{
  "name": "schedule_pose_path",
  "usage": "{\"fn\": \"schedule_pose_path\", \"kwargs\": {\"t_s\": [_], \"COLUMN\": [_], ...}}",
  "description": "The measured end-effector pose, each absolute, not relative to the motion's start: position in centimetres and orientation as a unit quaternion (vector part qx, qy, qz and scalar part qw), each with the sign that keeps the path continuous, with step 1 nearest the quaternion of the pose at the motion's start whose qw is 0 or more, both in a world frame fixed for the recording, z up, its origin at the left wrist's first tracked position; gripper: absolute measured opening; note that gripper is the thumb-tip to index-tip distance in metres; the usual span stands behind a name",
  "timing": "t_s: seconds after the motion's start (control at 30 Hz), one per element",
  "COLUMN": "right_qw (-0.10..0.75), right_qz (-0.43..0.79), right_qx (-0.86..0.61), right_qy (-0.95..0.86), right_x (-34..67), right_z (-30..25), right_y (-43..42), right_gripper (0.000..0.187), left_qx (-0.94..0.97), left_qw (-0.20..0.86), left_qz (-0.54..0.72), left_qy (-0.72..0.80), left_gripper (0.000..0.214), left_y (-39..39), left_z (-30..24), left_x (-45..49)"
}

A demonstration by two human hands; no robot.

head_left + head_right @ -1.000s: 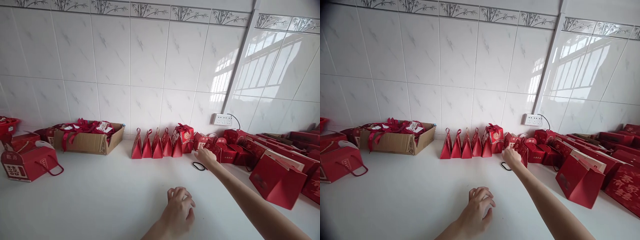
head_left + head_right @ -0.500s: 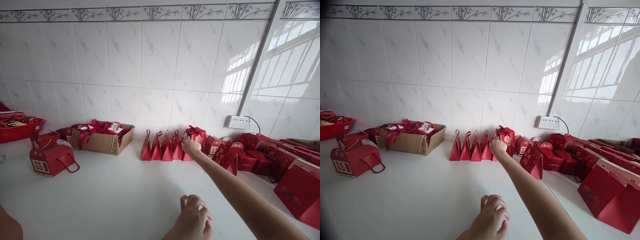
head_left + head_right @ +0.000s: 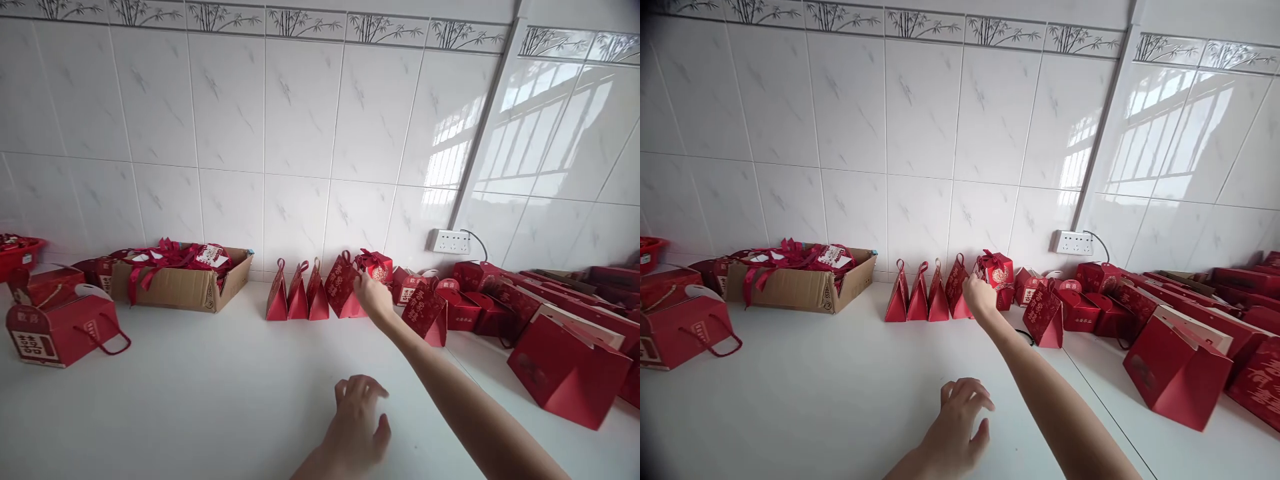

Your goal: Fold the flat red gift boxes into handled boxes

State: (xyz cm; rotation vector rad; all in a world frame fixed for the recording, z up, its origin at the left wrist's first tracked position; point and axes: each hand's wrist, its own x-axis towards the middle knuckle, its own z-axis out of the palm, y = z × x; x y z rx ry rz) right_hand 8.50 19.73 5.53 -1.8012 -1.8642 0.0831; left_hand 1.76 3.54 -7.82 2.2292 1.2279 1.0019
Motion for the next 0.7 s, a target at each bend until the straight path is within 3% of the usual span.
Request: {"fn": "schedule_pose_path", "kwargs": {"t_s": [0.17, 0.27, 0.33, 0.4, 0.5, 0.7], "right_qw": [0.412, 0.579, 0.626, 0.618, 0.595, 0.554], "right_qz": [0.076, 0.245, 0.364, 0.47, 0.582, 0.615], "right_qx": [-0.637, -0.513, -0.433, -0.387, -0.345, -0.345], "right_qy": [-0.647, -0.585, -0.537, -0.498, -0.433, -0.442], "right_x": [14.6, 16.9, 17.5, 17.9, 18.3, 18.8], "right_z": [4.6, 1.6, -0.9, -3.0, -4.4, -3.1], "right_y": [13.4, 9.7, 7.9, 6.8, 6.3, 6.4], "right_gripper": [0.041, 0.046, 0.046, 0.042, 0.035, 0.034], "left_qx": [0.611, 0.556, 0.583, 0.599, 0.604, 0.701], "left_qw": [0.343, 0.397, 0.403, 0.394, 0.35, 0.202], "left_qz": [0.484, 0.513, 0.519, 0.538, 0.57, 0.55], "left_qy": [0.525, 0.519, 0.477, 0.443, 0.433, 0.406], "left_gripper": [0.057, 0.069, 0.062, 0.054, 0.064, 0.081], "left_y": [3.9, 3.7, 3.2, 2.7, 2.4, 3.0], "left_z": [-7.8, -6.9, -6.0, -5.4, -5.1, -5.4], "left_x": [1.6, 1.5, 1.5, 1.6, 1.4, -0.1]}}
